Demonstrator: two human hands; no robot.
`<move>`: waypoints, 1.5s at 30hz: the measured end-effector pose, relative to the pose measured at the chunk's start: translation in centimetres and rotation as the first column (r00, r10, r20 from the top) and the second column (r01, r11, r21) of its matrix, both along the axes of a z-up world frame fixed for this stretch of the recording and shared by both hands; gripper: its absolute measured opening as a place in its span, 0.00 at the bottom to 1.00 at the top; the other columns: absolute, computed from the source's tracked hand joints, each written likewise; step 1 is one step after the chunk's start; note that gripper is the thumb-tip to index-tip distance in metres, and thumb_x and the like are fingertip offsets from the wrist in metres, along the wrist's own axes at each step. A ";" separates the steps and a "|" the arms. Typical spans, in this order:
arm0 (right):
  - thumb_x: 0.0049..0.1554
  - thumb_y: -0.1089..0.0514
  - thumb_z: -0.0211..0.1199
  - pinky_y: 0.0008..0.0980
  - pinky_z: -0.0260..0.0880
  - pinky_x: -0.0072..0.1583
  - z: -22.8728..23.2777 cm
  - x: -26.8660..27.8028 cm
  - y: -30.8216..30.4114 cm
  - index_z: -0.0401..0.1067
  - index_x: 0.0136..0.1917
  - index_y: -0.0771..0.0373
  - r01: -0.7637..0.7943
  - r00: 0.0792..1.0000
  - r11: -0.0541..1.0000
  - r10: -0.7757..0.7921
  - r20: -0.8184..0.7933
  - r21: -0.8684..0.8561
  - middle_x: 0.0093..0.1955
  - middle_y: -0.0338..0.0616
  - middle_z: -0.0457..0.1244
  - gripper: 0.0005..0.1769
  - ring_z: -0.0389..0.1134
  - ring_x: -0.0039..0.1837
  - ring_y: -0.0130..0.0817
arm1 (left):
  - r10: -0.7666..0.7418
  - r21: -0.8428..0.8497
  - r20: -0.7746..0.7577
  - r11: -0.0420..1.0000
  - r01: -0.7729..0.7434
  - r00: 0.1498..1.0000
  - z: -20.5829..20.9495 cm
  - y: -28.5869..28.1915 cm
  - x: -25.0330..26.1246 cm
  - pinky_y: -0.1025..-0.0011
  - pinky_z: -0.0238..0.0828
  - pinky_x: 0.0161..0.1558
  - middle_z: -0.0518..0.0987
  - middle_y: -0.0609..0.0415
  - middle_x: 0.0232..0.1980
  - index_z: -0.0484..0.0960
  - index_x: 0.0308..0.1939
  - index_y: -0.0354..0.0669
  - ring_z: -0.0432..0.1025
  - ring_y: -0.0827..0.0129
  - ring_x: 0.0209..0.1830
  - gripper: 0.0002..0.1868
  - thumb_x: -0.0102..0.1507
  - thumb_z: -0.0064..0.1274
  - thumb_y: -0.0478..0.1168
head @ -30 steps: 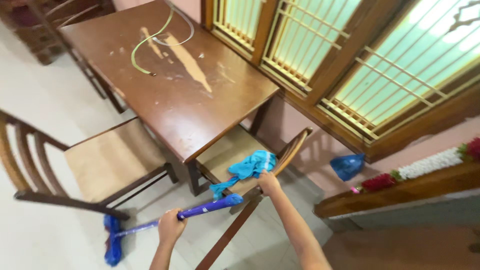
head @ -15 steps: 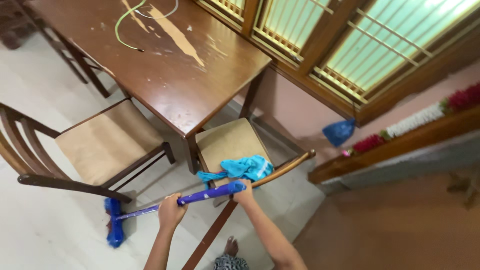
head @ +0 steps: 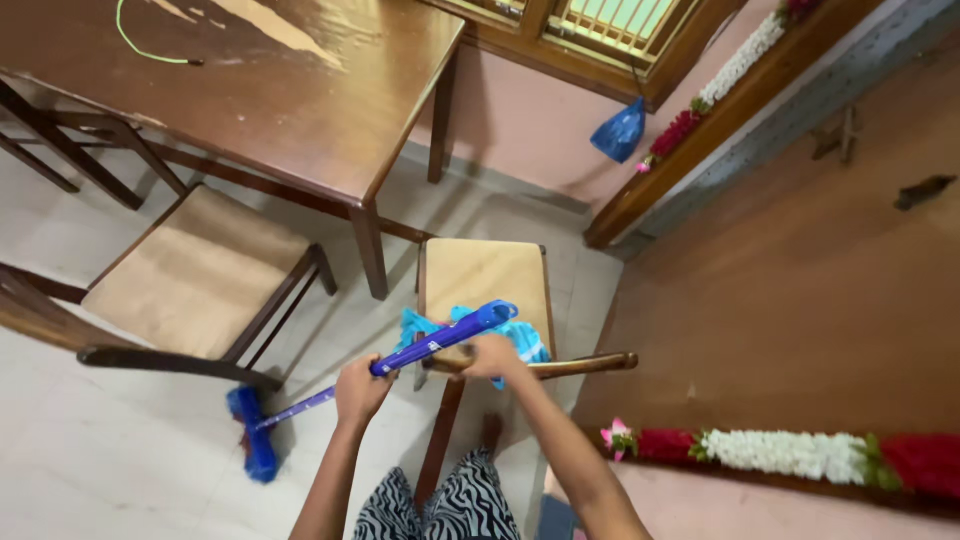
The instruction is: The person mops the floor with a blue mop, moving a black suitcase and several wooden chairs to reach the floor surface underneath them.
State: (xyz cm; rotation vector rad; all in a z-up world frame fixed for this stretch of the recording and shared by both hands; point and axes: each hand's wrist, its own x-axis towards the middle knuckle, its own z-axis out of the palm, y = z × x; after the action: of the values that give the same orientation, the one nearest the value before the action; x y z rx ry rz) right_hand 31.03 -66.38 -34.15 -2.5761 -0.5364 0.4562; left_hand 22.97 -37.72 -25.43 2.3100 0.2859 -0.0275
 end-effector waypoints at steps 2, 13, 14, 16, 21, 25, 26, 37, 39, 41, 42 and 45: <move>0.41 0.37 0.75 0.44 0.72 0.53 0.6 -0.5 -2.0 0.80 0.46 0.56 0.043 0.960 0.942 -0.132 -0.247 -0.333 0.46 0.51 0.71 0.27 0.73 0.51 0.47 | -0.020 0.013 -0.021 1.000 0.020 1.000 0.2 0.3 -1.5 0.52 0.70 0.36 0.80 0.43 0.31 0.84 0.31 0.46 0.75 0.43 0.34 0.14 0.54 0.63 0.51; 0.41 0.43 0.72 0.46 0.70 0.57 -1.8 -13.4 -0.2 0.79 0.52 0.54 0.224 0.972 0.936 -0.196 0.126 -0.271 0.53 0.52 0.69 0.26 0.70 0.57 0.50 | -0.094 0.175 -0.096 0.978 0.110 0.991 -2.2 0.5 -8.9 0.53 0.76 0.42 0.83 0.43 0.34 0.87 0.33 0.50 0.78 0.45 0.37 0.11 0.53 0.60 0.49; 0.41 0.44 0.72 0.46 0.70 0.58 -2.1 -15.7 0.0 0.79 0.52 0.54 0.233 0.971 0.936 -0.211 0.109 -0.263 0.54 0.52 0.69 0.26 0.70 0.57 0.51 | -0.106 0.170 -0.121 0.977 0.126 0.987 -2.6 0.4 -10.1 0.54 0.76 0.42 0.83 0.44 0.34 0.87 0.33 0.50 0.78 0.46 0.37 0.10 0.52 0.60 0.48; 0.41 0.45 0.72 0.46 0.70 0.59 -2.2 -19.4 0.1 0.78 0.54 0.55 0.254 0.967 0.934 -0.242 0.078 -0.253 0.55 0.53 0.69 0.27 0.70 0.58 0.51 | -0.147 0.182 -0.124 0.969 0.168 0.981 -3.0 -0.2 -11.5 0.53 0.76 0.42 0.83 0.43 0.35 0.87 0.35 0.51 0.78 0.46 0.38 0.12 0.51 0.62 0.48; 0.41 0.46 0.71 0.47 0.69 0.61 -2.2 -23.2 0.7 0.77 0.57 0.56 0.316 0.947 0.914 -0.321 0.019 -0.255 0.58 0.55 0.68 0.29 0.69 0.61 0.52 | -0.236 0.179 -0.267 0.940 0.289 0.934 -2.6 -2.7 -13.9 0.55 0.76 0.45 0.84 0.46 0.36 0.88 0.32 0.50 0.79 0.50 0.41 0.13 0.51 0.65 0.51; 0.41 0.48 0.70 0.47 0.69 0.63 -3.5 -26.5 1.8 0.76 0.59 0.57 0.319 0.930 0.898 -0.358 -0.082 -0.304 0.61 0.56 0.67 0.31 0.68 0.63 0.53 | -0.241 0.198 -0.217 0.938 0.285 0.946 -2.6 -2.0 -17.7 0.54 0.75 0.44 0.83 0.45 0.35 0.87 0.32 0.49 0.78 0.49 0.40 0.11 0.51 0.64 0.49; 0.41 0.48 0.70 0.47 0.68 0.64 -3.5 -27.3 1.9 0.75 0.60 0.57 0.321 0.924 0.889 -0.370 -0.100 -0.326 0.61 0.56 0.67 0.32 0.68 0.64 0.54 | -0.249 0.204 -0.187 0.936 0.285 0.950 -2.5 -1.5 -18.2 0.54 0.75 0.43 0.84 0.46 0.35 0.87 0.30 0.49 0.78 0.49 0.40 0.09 0.52 0.62 0.47; 0.45 0.49 0.68 0.47 0.70 0.63 -5.8 -43.2 10.9 0.76 0.58 0.59 0.401 0.812 0.791 -0.541 -0.221 -0.462 0.61 0.57 0.67 0.27 0.69 0.64 0.53 | -0.404 0.162 -0.094 0.896 0.414 0.910 -1.9 8.6 -29.3 0.54 0.74 0.42 0.83 0.44 0.35 0.86 0.31 0.49 0.77 0.46 0.39 0.07 0.52 0.60 0.44; 0.47 0.49 0.67 0.47 0.71 0.62 -5.7 -44.4 13.0 0.77 0.55 0.58 0.456 0.797 0.768 -0.577 -0.178 -0.450 0.59 0.57 0.68 0.23 0.70 0.62 0.53 | -0.453 0.175 -0.042 0.874 0.453 0.890 -1.3 10.6 -30.0 0.53 0.73 0.40 0.82 0.45 0.34 0.85 0.30 0.48 0.76 0.46 0.38 0.07 0.53 0.60 0.45; 0.49 0.49 0.65 0.48 0.72 0.60 -6.0 -48.4 14.7 0.78 0.52 0.58 0.471 0.786 0.753 -0.595 -0.170 -0.460 0.57 0.56 0.69 0.19 0.72 0.60 0.52 | -0.469 0.172 -0.003 0.870 0.462 0.883 -1.0 13.5 -33.4 0.52 0.72 0.38 0.81 0.45 0.31 0.83 0.27 0.45 0.76 0.47 0.37 0.12 0.54 0.62 0.49; 0.50 0.50 0.65 0.49 0.73 0.59 -6.1 -50.6 15.6 0.79 0.51 0.58 0.469 0.785 0.752 -0.595 -0.172 -0.463 0.56 0.56 0.70 0.18 0.72 0.59 0.52 | -0.472 0.153 0.028 0.873 0.463 0.881 -0.8 14.7 -35.1 0.52 0.72 0.38 0.80 0.45 0.30 0.82 0.26 0.44 0.75 0.47 0.36 0.13 0.55 0.62 0.49; 0.53 0.50 0.63 0.50 0.74 0.57 -5.4 -55.8 17.1 0.81 0.47 0.57 0.478 0.789 0.751 -0.595 -0.153 -0.457 0.53 0.56 0.71 0.14 0.74 0.57 0.52 | -0.510 0.114 0.120 0.859 0.498 0.852 0.3 17.2 -38.2 0.52 0.70 0.38 0.78 0.46 0.29 0.79 0.25 0.42 0.74 0.48 0.35 0.16 0.57 0.62 0.50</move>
State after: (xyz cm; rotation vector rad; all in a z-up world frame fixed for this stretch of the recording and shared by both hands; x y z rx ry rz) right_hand -24.77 -49.32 -39.58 -2.7912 0.4698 0.7732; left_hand -15.18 -20.47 -25.18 2.3886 -0.4117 -0.1116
